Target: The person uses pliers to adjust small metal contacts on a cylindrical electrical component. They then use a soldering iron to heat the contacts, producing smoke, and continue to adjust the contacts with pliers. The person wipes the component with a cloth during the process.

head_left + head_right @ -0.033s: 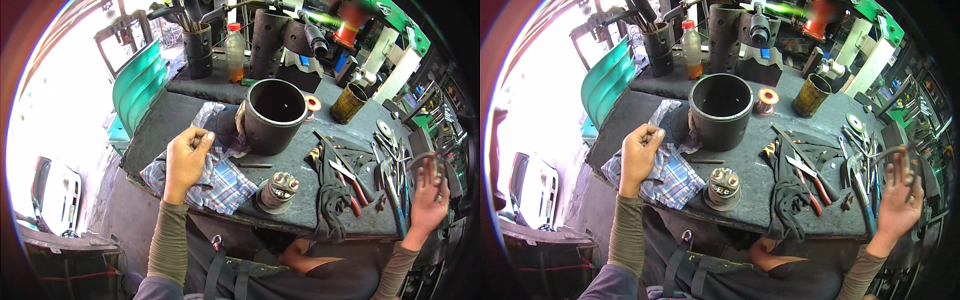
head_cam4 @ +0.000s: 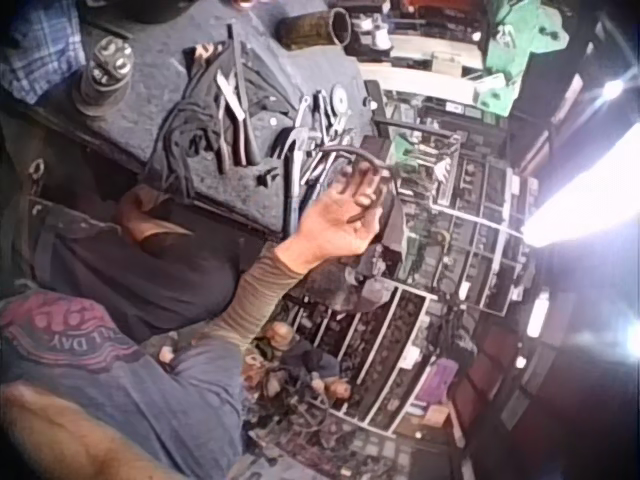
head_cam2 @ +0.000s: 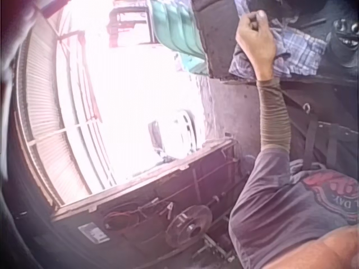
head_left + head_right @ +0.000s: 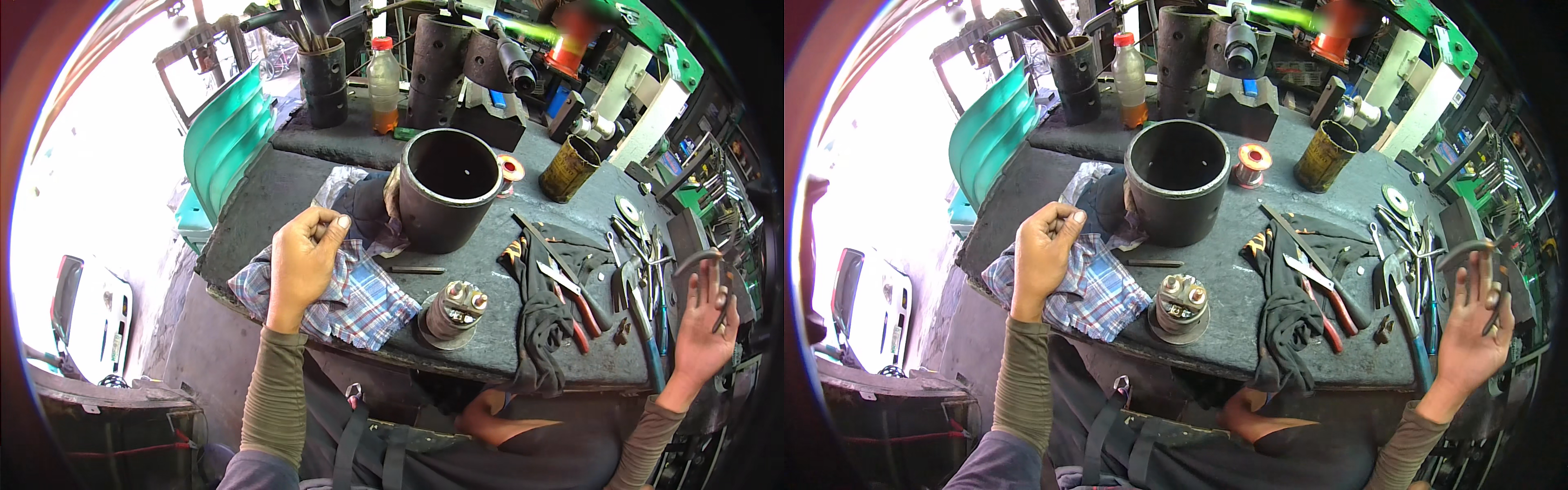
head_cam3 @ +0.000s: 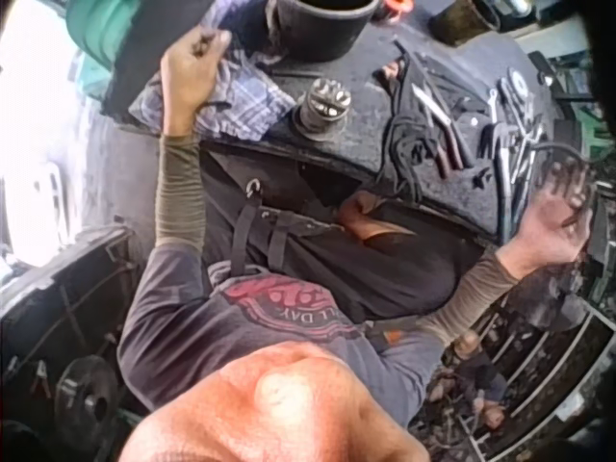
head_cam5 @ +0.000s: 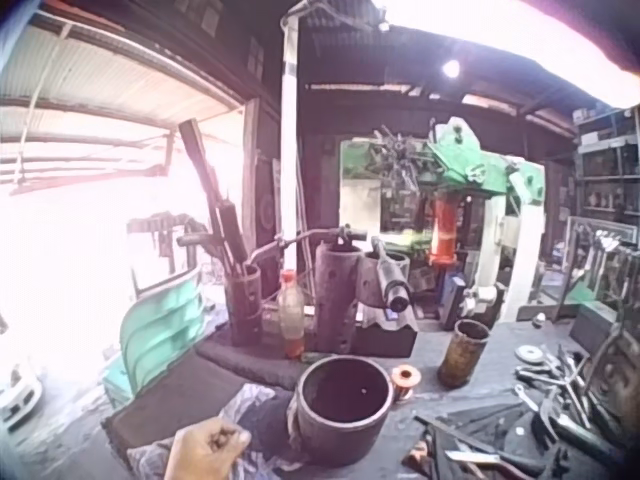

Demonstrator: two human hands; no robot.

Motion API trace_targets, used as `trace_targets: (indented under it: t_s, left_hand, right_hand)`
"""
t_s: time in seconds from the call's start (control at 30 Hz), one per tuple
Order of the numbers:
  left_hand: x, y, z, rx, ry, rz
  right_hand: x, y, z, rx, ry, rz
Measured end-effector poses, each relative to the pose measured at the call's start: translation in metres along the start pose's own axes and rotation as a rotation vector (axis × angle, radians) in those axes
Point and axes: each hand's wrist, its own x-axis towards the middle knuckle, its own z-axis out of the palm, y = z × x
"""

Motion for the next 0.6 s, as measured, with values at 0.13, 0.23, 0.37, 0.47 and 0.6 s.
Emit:
trace_targets:
  t_s: [0.13, 0.23, 0.37, 0.47, 0.6]
  left_hand:
    - [0.005, 0.002, 0.002, 0.017, 0.007, 0.030]
    - [0.005, -0.004, 0.001, 0.021, 0.010, 0.029]
    - [0.005, -0.002, 0.000, 0.015, 0.005, 0.030]
    - [0.006, -0.005, 0.004, -0.014, 0.006, 0.040]
    - [0.005, -0.001, 0.002, 0.011, 0.013, 0.019]
  right_hand:
    - [-0.002, 0.007, -0.018, -0.020, 0.137, -0.061]
    - [0.000, 0.038, -0.005, -0.093, 0.145, 0.030]
    - [-0.001, 0.051, 0.012, -0.088, 0.134, 0.117]
    - [-0.001, 0.056, 0.037, -0.183, 0.214, 0.131]
    - [-0.002, 0.088, 0.068, -0.586, 0.253, 0.377]
